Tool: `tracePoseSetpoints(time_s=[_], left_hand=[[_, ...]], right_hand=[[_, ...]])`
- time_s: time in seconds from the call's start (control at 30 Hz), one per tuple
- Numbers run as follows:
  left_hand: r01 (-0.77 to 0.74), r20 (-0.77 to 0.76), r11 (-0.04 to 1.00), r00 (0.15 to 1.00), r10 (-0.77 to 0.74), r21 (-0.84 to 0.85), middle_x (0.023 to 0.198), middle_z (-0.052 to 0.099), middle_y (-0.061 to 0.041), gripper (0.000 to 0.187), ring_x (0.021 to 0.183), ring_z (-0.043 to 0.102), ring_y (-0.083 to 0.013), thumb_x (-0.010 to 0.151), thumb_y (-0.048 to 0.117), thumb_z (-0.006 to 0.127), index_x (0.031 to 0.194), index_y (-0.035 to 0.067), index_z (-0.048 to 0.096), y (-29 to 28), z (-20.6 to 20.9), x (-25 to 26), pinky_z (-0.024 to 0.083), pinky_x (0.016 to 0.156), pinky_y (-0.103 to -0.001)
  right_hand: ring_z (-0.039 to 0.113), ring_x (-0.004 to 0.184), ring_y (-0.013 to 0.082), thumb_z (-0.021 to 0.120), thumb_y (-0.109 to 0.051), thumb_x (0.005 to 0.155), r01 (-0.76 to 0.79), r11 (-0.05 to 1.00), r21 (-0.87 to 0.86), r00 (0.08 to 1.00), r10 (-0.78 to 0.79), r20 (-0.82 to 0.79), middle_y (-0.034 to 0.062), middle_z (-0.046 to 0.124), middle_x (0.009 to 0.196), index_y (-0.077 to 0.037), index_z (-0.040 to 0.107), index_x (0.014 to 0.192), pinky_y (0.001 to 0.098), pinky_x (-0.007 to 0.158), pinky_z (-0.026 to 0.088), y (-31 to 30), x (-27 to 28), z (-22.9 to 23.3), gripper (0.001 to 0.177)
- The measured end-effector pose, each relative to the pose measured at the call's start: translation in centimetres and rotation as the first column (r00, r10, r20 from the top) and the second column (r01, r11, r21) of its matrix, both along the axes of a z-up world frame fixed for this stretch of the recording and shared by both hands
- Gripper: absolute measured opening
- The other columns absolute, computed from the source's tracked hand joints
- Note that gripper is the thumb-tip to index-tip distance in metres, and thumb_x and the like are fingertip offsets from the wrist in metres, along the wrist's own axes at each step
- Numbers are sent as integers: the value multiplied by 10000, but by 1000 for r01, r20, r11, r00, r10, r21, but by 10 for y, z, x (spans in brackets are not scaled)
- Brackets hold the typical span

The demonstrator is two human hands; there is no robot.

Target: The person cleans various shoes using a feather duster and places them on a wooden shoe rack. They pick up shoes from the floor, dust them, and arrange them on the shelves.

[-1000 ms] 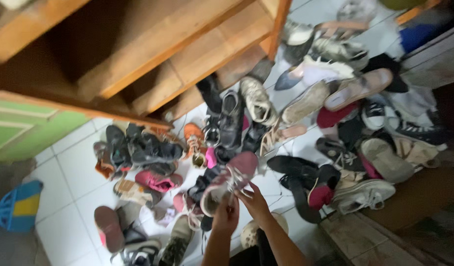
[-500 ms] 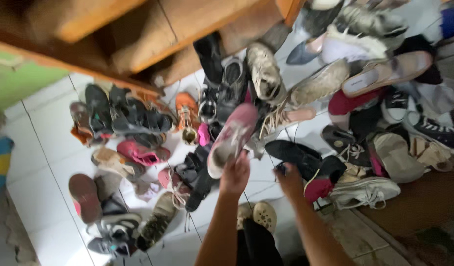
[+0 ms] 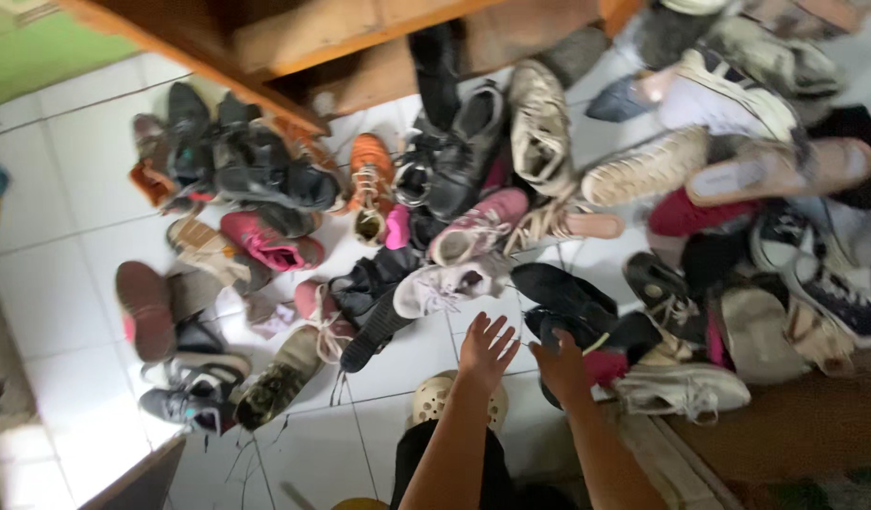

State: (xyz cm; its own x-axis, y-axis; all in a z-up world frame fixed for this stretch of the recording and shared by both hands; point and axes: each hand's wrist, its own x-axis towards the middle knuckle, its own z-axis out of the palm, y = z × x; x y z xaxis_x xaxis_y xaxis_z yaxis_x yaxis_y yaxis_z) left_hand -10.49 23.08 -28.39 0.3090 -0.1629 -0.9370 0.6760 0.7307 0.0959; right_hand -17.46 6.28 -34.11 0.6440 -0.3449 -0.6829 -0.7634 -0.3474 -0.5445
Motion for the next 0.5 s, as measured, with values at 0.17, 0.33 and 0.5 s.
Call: tracePoseSetpoints(time_s=[0.17,0.33,0.5], left_hand=[[46,50,990,997,-53,130,1492,488,-110,615,1316,522,-306,985,439,433,1519,177,277,56,6,4,479,1043,-457],[-33,124,972,992,4,231,1485,475,-127,610,1307,514,-337,965,473,399,1524,263,273,117,3,20,470,1017,-482],[-58,212,964,977,2,258,1493,455,-120,634,1304,509,-331,951,551,368,1533,333,245,170,15,31,459,1014,-485]], right_hand=[[545,1226,410,747,-441,786,-211,976,-57,975,214,53,285,559,1318,35,490,1346,460,989,448,55,51,25,779],[547,1211,419,730,-442,800,-252,967,-49,955,256,150,290,568,1297,17,489,1339,463,982,447,101,76,29,748],[560,1209,392,735,-452,811,-249,967,-47,955,253,153,275,587,1269,-21,498,1340,449,969,459,149,77,21,722]])
